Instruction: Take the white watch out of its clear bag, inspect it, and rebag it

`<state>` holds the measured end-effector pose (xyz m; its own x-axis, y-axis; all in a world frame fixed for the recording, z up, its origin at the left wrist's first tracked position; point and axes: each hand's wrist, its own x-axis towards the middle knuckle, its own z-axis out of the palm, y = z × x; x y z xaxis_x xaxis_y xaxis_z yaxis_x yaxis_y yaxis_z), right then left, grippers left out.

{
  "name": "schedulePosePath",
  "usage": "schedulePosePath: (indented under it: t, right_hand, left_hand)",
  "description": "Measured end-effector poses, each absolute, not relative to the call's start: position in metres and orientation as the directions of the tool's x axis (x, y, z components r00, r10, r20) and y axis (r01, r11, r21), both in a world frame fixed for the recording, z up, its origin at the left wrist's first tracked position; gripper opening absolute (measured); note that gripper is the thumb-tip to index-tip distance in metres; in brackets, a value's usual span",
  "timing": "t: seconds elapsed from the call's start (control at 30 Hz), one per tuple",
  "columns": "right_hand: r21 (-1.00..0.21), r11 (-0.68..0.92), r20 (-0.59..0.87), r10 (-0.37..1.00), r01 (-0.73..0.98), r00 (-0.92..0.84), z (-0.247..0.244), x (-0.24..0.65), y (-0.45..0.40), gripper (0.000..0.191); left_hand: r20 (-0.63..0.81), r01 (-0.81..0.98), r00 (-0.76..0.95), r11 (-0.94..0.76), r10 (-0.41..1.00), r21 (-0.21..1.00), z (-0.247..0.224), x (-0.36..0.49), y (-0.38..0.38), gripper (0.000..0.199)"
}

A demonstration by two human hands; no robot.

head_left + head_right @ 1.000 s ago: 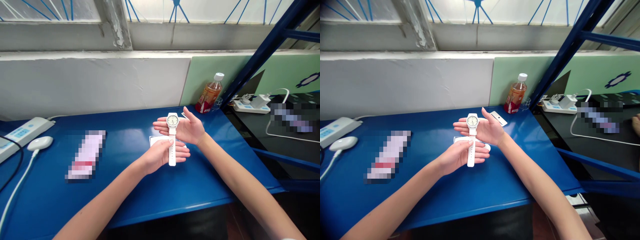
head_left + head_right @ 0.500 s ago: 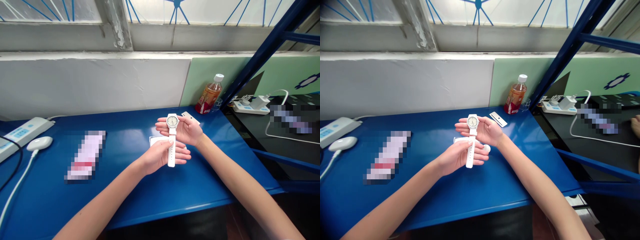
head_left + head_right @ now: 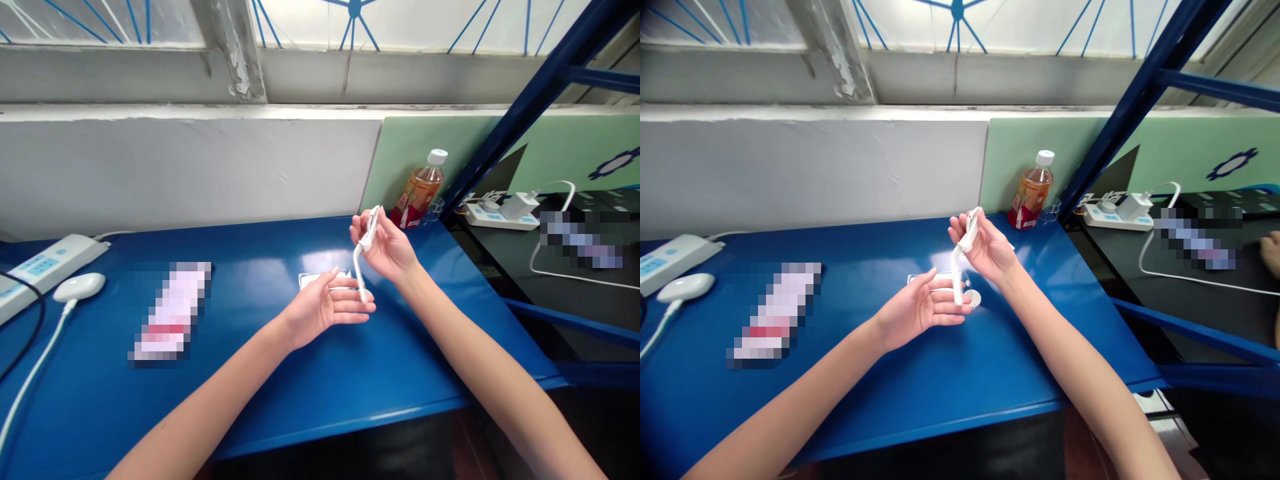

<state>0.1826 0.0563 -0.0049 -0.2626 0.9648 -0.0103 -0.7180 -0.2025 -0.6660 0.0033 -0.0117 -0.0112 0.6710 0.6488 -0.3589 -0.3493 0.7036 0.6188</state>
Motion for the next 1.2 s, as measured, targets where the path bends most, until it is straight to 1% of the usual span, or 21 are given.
schedulePosePath:
  t: [0.1, 0.17, 0.37, 0.47, 0.57, 0.63, 0.73, 0.9, 1.03, 1.1, 1.2]
  right_hand:
    - [-0.683, -0.109, 0.013, 0.987, -0.722, -0.162, -0.001, 0.186, 0.059, 0.036]
    - [-0.717, -0.092, 0.022, 0.988, -0.691, -0.154, 0.001, 0.184, 0.057, 0.036]
    - [-0.78, -0.093, 0.13, 0.943, -0.619, -0.305, -0.002, 0.171, 0.046, 0.025]
    - [-0.81, -0.13, 0.107, 0.926, -0.572, -0.362, -0.004, 0.167, 0.042, 0.027]
    - [-0.815, -0.19, 0.083, 0.897, -0.548, -0.434, -0.004, 0.165, 0.04, 0.031]
    - [-0.808, -0.235, 0.068, 0.874, -0.541, -0.482, -0.004, 0.165, 0.038, 0.033]
    - [-0.805, -0.286, 0.04, 0.848, -0.52, -0.528, -0.004, 0.164, 0.037, 0.034]
    - [-0.841, -0.303, 0.011, 0.819, -0.449, -0.573, -0.008, 0.166, 0.039, 0.036]
    - [-0.824, -0.322, -0.004, 0.827, -0.467, -0.562, -0.011, 0.168, 0.042, 0.038]
    - [-0.815, -0.332, -0.011, 0.829, -0.475, -0.56, -0.012, 0.169, 0.043, 0.039]
    - [-0.822, -0.327, 0.0, 0.819, -0.467, -0.574, -0.013, 0.169, 0.043, 0.039]
  left_hand:
    - [-0.368, -0.341, 0.705, 0.744, 0.607, 0.574, -0.009, 0.004, -0.012, 0.058]
    - [-0.372, -0.324, 0.719, 0.757, 0.587, 0.568, -0.007, 0.005, -0.013, 0.061]
    - [-0.347, -0.33, 0.703, 0.716, 0.621, 0.615, -0.008, 0.006, -0.014, 0.057]
    - [-0.356, -0.329, 0.674, 0.694, 0.648, 0.641, -0.009, 0.006, -0.015, 0.051]
    - [-0.352, -0.304, 0.643, 0.649, 0.68, 0.698, -0.008, 0.007, -0.017, 0.037]
    - [-0.338, -0.285, 0.635, 0.618, 0.694, 0.733, -0.008, 0.008, -0.019, 0.033]
    - [-0.325, -0.269, 0.633, 0.593, 0.703, 0.759, -0.011, 0.008, -0.02, 0.035]
    - [-0.337, -0.246, 0.612, 0.577, 0.716, 0.779, -0.015, 0.009, -0.02, 0.034]
    - [-0.311, -0.218, 0.613, 0.534, 0.726, 0.817, -0.014, 0.01, -0.021, 0.041]
    - [-0.31, -0.229, 0.601, 0.53, 0.737, 0.816, -0.013, 0.01, -0.021, 0.042]
    - [-0.331, -0.252, 0.585, 0.554, 0.74, 0.794, -0.013, 0.011, -0.02, 0.037]
